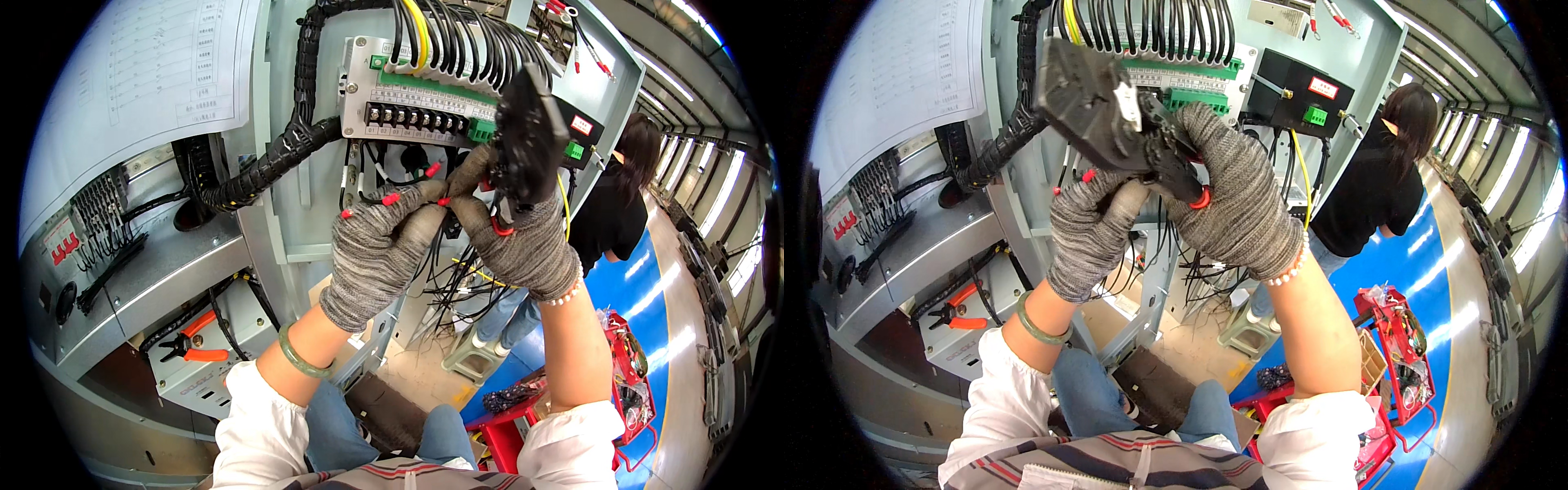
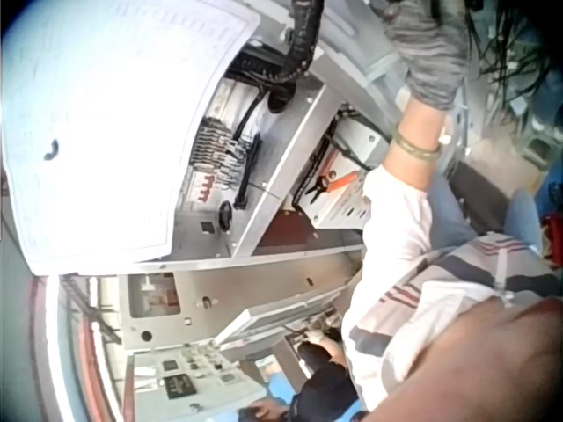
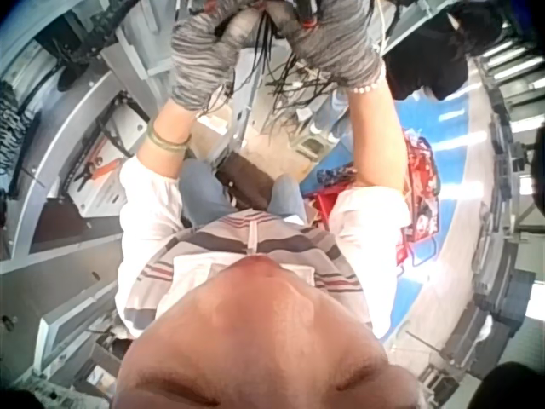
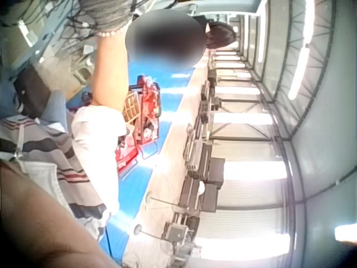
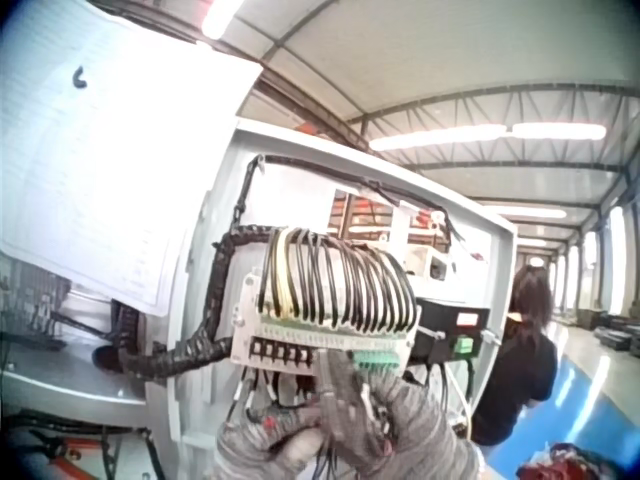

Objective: The person strips wire insulation using pliers and connects wires to terminal blocks inside an electrical cabinet. They use a screwdriver to tighten terminal screws and organize the wiring within the panel.

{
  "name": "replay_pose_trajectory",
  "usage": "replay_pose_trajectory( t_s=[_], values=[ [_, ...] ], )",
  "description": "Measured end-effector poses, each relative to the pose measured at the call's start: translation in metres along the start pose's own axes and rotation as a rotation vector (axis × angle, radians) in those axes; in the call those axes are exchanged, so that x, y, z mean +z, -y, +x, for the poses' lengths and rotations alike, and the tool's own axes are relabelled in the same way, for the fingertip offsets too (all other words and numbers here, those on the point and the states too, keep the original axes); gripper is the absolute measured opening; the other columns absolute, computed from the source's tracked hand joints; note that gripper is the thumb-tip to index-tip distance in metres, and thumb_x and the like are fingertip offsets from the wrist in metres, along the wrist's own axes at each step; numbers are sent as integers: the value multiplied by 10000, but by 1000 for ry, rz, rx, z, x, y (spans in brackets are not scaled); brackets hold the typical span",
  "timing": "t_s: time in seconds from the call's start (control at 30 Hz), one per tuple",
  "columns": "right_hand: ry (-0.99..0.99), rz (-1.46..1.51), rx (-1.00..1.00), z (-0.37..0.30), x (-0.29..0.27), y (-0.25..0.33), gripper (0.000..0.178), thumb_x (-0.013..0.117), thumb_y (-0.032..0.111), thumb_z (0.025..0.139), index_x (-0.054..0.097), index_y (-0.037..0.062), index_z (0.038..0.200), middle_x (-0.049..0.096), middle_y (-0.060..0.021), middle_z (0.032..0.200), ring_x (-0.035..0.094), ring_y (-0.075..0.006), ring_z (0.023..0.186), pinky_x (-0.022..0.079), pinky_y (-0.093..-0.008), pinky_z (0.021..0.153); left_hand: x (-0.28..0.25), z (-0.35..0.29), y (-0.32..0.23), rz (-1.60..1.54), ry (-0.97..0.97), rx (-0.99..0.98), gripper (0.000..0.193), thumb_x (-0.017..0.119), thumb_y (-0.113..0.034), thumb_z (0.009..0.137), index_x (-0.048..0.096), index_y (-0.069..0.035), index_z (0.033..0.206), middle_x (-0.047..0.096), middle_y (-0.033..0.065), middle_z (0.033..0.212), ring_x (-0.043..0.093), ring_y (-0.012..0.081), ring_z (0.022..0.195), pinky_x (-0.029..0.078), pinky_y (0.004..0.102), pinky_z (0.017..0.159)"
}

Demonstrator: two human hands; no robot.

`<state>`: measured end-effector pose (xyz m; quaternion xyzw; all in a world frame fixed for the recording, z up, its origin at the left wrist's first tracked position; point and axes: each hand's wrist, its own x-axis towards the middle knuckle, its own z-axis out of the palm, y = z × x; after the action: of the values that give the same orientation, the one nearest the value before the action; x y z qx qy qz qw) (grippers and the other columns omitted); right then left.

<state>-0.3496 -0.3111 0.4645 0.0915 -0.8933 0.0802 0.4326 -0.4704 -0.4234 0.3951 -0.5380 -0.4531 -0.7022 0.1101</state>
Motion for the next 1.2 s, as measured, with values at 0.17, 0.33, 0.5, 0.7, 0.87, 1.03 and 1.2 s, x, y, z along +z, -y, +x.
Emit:
replay_pose_trajectory(
  t_s=[0.17, 0.33, 0.5, 0.7, 0.87, 1.03, 1.2],
  values=[
    [-32, -64, 34, -9, -19, 7, 521, 675, 116, 688, 489, -29, 1152, 610, -206, 981, 622, -331, 939, 493, -383, 834, 0, 0, -8, -108, 0, -131, 205, 635, -102, 844, 663, -17, 1029, 684, 77, 846, 616, 104, 752, 497, 247, 701],
    [30, -291, 127, -31, -37, 16, 618, 574, 6, 597, 465, 15, 1205, 556, -151, 1045, 554, -279, 1014, 418, -366, 925, 3, 0, -9, -303, -83, -232, 196, 637, -101, 845, 672, -10, 1015, 678, 71, 890, 607, 108, 812, 478, 253, 781],
    [70, -377, 340, -55, -30, 17, 643, 568, 17, 563, 470, 20, 1198, 538, -176, 1037, 545, -352, 993, 418, -380, 931, 2, -1, -2, -448, -76, -290, 233, 649, -158, 841, 674, -18, 1025, 673, 50, 896, 597, 106, 817, 469, 252, 779],
    [86, -507, 334, -57, -26, 16, 677, 586, 32, 527, 472, 32, 1194, 512, -181, 991, 509, -369, 961, 425, -406, 892, -1, 1, -9, -461, -45, -399, 232, 655, -148, 834, 677, -30, 1032, 665, 29, 895, 587, 92, 829, 460, 241, 780],
    [88, -525, 333, -53, -22, 18, 678, 594, 40, 520, 477, 52, 1189, 492, -178, 938, 498, -378, 909, 426, -420, 854, -3, -1, -6, -468, -40, -328, 228, 654, -146, 835, 676, -32, 1031, 670, 31, 904, 587, 87, 845, 455, 239, 791],
    [91, -515, 305, -52, -22, 17, 655, 594, 46, 517, 494, 40, 1165, 485, -181, 921, 495, -379, 889, 429, -423, 841, -2, -2, 0, -440, -44, -273, 233, 659, -148, 833, 673, -37, 1037, 669, 30, 912, 579, 81, 828, 456, 237, 781],
    [86, -541, 258, -53, -21, 17, 639, 590, 47, 526, 504, 22, 1159, 504, -188, 940, 509, -383, 900, 433, -421, 848, 0, -4, 2, -461, -59, -318, 231, 662, -151, 831, 673, -36, 1031, 667, 29, 915, 576, 87, 821, 457, 236, 774]
  ],
)
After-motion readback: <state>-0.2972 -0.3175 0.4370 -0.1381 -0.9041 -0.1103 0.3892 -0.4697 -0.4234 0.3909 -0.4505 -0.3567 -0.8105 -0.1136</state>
